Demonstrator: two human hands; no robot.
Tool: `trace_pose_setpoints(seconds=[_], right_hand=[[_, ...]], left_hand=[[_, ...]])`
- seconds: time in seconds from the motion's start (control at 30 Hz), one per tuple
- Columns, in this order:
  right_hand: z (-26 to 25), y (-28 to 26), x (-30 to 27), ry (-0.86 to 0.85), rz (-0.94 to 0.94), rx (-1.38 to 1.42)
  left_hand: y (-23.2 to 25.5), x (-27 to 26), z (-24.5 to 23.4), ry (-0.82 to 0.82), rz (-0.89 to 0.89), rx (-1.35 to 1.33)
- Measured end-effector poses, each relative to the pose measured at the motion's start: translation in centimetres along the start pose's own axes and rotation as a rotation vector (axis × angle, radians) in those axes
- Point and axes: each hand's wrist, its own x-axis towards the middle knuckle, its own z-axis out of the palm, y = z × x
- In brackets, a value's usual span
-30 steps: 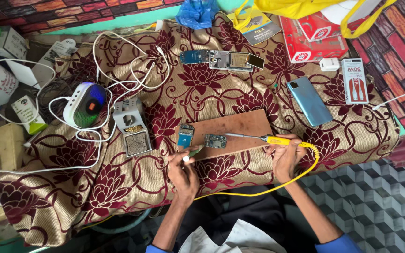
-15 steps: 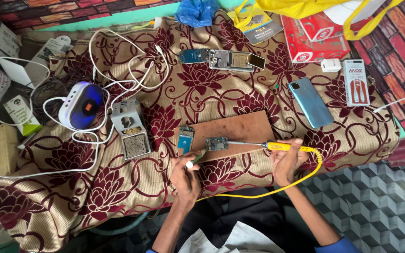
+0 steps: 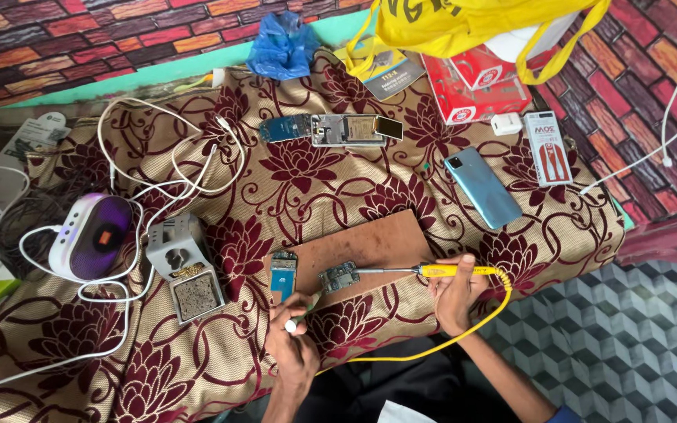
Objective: The person uses a soldering iron and solder to work on a small circuit board placed on a wooden block. They repeatedly apply solder to different points on the board while holding it steady with their other hand. The person briefly moves a smartphone aside and later picks up a second circuit board to continue soldering.
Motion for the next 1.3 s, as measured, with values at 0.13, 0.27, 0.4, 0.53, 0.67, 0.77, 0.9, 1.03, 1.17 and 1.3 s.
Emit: trace_pose_setpoints(seconds=[0.13,0.27,0.4,0.53,0.67,0.77,0.9,1.03,1.17,1.3], right_hand=[[-0.1,-0.3,0.8,0.127,0.081,0.030],[0.4,-0.7,0.8,0.125,0.132,0.126],[0.5,-1.4,0.7,0.046,0.069,0.010],[0.6,-0.9,0.7,0.076,0.090,0.045],[0.5,-0.1,0.6,0.029,0.038,0.049],[0.3,0.2,1.2,-0.017,0.013,0.023],[-0.1,0.8,1.4,-0.056,-0.008,0.054],[-0.4,1.6,1.8,-0.006,0.063,0.004],[-0.9,2.2,2.8,0.042,0.100,-0.050],[-2.3,3.1,4.3,0.092,0.177,-0.056]], left_hand=[[0.3,0.4,0.1,-0.030,0.005,0.016],[0.7,0.0,-0.7,-0.026,0.029,0.051],[0.7,0.6,-0.3,-0.049,0.043,0.056],[1.1,0.6,-0.4,-0.007,0.068,0.066],[1.2,0.7,-0.5,-0.015,0.077,0.074],[0.9,1.0,0.1,-0.013,0.063,0.087],[0.6,0.1,-0.2,-0.011,0.067,0.143],[0.8,0.2,-0.2,-0.065,0.088,0.126],[1.1,1.0,-0.1,-0.076,0.116,0.105],[0.3,-0.5,-0.3,-0.113,0.054,0.046]])
